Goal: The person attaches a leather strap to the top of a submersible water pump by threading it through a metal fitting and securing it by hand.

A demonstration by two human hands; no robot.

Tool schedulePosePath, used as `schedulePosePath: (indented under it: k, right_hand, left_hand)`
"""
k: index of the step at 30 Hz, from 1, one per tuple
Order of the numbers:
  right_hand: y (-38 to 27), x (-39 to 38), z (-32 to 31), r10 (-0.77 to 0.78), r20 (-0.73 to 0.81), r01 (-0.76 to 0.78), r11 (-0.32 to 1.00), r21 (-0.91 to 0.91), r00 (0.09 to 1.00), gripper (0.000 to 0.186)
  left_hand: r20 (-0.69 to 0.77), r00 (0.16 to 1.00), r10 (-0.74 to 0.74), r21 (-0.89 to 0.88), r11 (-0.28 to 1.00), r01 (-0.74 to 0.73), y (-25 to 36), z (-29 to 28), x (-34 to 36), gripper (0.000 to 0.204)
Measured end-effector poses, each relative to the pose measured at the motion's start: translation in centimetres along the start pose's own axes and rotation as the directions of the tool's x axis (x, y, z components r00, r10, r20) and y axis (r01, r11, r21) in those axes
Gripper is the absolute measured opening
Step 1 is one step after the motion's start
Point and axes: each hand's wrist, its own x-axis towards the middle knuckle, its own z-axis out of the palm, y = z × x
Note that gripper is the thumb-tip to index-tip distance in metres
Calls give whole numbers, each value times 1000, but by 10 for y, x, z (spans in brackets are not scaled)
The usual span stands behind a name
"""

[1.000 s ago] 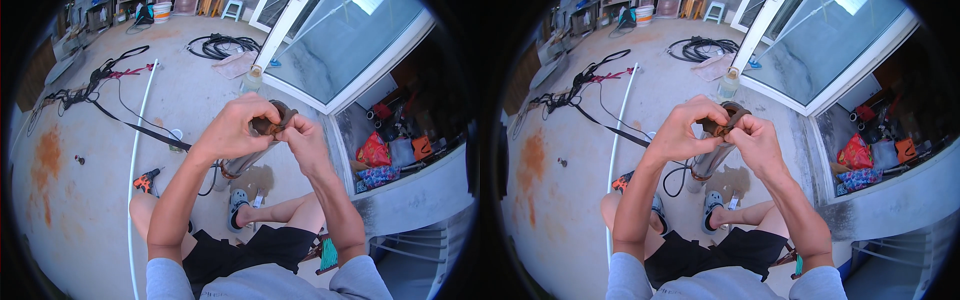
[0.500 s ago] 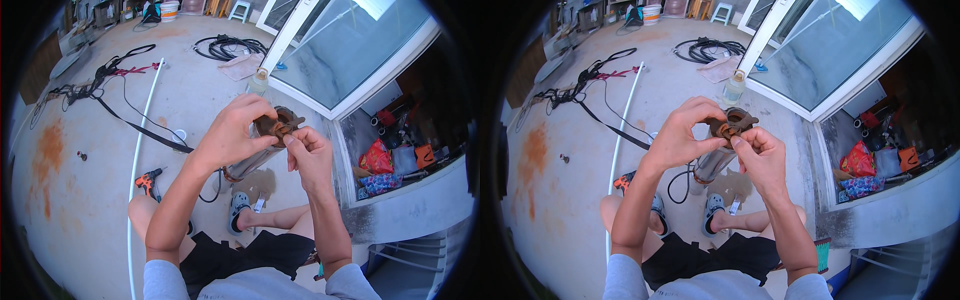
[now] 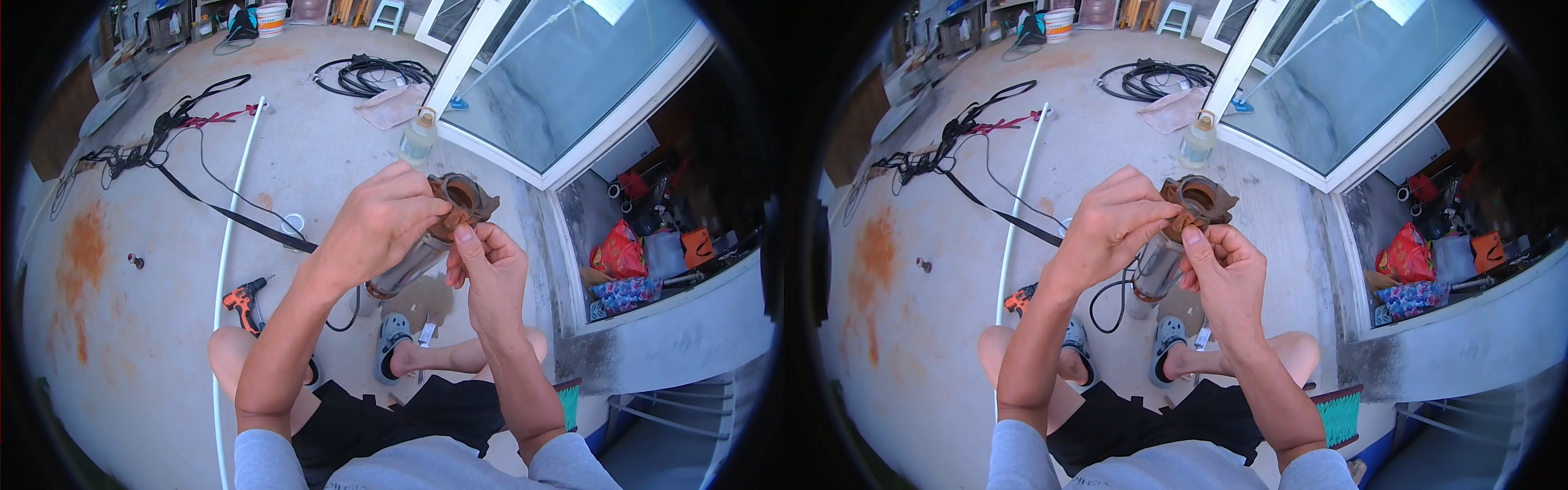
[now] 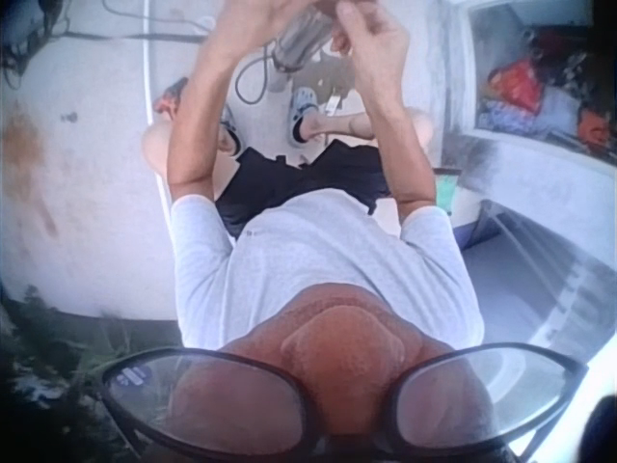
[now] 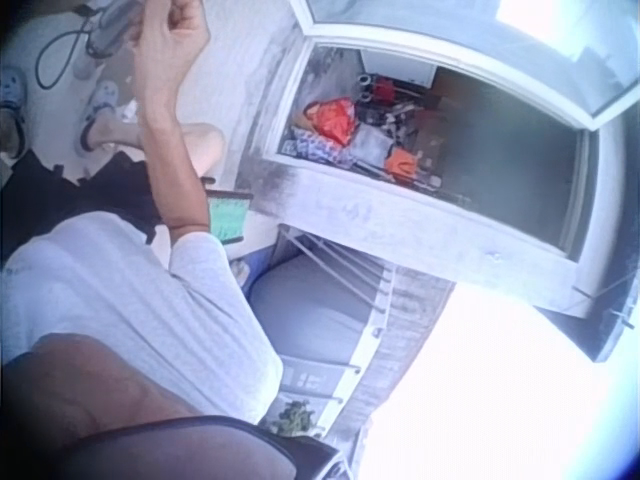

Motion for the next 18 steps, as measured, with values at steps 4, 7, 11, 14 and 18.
schedulePosePath:
  k: [4, 7, 11, 14, 18]
  right_hand:
    - [-3, 0, 2, 102, -24, -92, 957, 274, 994, 17]
    - [-5, 1, 1, 148, -10, -135, 924, 357, 989, 13]
    - [-4, 0, 6, 161, -12, -145, 915, 375, 987, 10]
    - [-6, 0, 6, 169, 14, -162, 915, 370, 986, 8]
    - [-5, 13, -9, 126, 78, -146, 926, 349, 989, 9]
  left_hand:
    - [25, 994, 110, 113, 987, -112, -1, -1, -4, 23]
    - [90, 996, -23, -3, 1000, 23, 11, -10, -4, 26]
    - [-47, 989, -140, -146, 980, 132, 17, 6, -8, 30]
    - [-187, 966, -179, -88, 982, 165, 24, 20, -9, 29]
    - [-161, 986, -38, 283, 955, 83, 37, 18, 0, 23]
